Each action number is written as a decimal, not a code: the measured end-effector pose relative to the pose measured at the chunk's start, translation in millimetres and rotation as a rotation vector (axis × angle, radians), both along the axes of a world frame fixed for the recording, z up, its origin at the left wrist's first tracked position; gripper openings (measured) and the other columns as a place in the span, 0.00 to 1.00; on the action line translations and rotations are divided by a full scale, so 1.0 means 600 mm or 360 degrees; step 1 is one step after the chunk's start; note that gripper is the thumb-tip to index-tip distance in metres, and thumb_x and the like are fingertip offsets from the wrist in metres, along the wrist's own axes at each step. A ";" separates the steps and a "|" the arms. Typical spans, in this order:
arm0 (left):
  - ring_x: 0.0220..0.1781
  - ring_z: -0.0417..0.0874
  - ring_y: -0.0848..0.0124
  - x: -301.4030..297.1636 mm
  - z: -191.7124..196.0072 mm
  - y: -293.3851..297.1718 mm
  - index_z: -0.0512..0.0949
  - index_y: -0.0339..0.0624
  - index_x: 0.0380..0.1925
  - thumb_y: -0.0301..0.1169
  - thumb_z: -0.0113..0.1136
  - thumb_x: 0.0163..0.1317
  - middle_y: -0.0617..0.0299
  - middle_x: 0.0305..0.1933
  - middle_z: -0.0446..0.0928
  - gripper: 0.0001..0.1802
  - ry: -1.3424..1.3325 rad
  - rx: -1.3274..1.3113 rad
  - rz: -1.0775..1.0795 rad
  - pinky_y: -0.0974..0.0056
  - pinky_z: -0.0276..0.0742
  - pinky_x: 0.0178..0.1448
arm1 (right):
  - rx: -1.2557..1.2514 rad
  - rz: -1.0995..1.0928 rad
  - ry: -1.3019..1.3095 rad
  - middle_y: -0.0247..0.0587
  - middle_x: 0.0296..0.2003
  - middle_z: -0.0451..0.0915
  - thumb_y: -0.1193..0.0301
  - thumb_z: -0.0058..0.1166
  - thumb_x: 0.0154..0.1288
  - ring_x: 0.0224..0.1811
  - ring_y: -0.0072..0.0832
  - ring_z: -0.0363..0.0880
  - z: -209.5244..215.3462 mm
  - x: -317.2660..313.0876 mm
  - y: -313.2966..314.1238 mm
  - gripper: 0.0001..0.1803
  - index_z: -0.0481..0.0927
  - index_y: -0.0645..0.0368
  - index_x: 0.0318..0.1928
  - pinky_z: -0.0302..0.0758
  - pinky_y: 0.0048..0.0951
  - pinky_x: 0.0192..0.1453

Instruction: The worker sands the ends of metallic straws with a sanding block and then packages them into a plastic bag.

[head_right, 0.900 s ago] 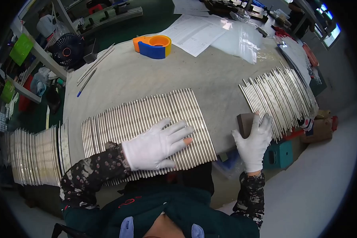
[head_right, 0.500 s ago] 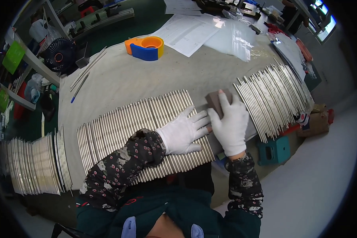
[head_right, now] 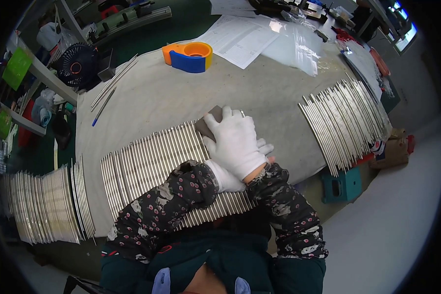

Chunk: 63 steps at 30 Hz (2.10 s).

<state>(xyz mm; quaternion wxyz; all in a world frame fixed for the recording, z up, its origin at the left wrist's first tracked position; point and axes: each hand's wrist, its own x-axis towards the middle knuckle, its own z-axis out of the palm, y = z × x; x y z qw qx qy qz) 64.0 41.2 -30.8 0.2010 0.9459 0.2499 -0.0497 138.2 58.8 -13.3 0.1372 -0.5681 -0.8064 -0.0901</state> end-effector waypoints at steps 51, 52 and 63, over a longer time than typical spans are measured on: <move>0.64 0.63 0.62 -0.003 -0.062 -0.005 0.69 0.43 0.54 0.47 0.45 0.60 0.55 0.59 0.67 0.26 -0.0347 -0.0063 0.0133 0.55 0.47 0.70 | 0.0058 0.0264 0.0080 0.50 0.36 0.77 0.58 0.54 0.50 0.39 0.44 0.75 0.009 -0.011 0.014 0.22 0.78 0.52 0.46 0.73 0.41 0.41; 0.65 0.62 0.62 -0.003 -0.043 -0.004 0.69 0.43 0.54 0.48 0.45 0.60 0.55 0.60 0.67 0.27 -0.0244 -0.0170 0.0084 0.53 0.46 0.70 | 0.0002 0.0047 0.0009 0.50 0.36 0.77 0.58 0.55 0.49 0.39 0.44 0.75 0.008 0.014 0.020 0.22 0.78 0.52 0.45 0.73 0.41 0.41; 0.64 0.62 0.60 0.005 -0.019 -0.002 0.68 0.42 0.56 0.54 0.45 0.59 0.52 0.60 0.67 0.32 -0.0120 0.0414 -0.0019 0.52 0.49 0.69 | -0.0066 -0.0351 -0.0192 0.50 0.36 0.77 0.60 0.56 0.48 0.39 0.44 0.76 0.010 0.076 0.035 0.20 0.79 0.54 0.42 0.73 0.41 0.41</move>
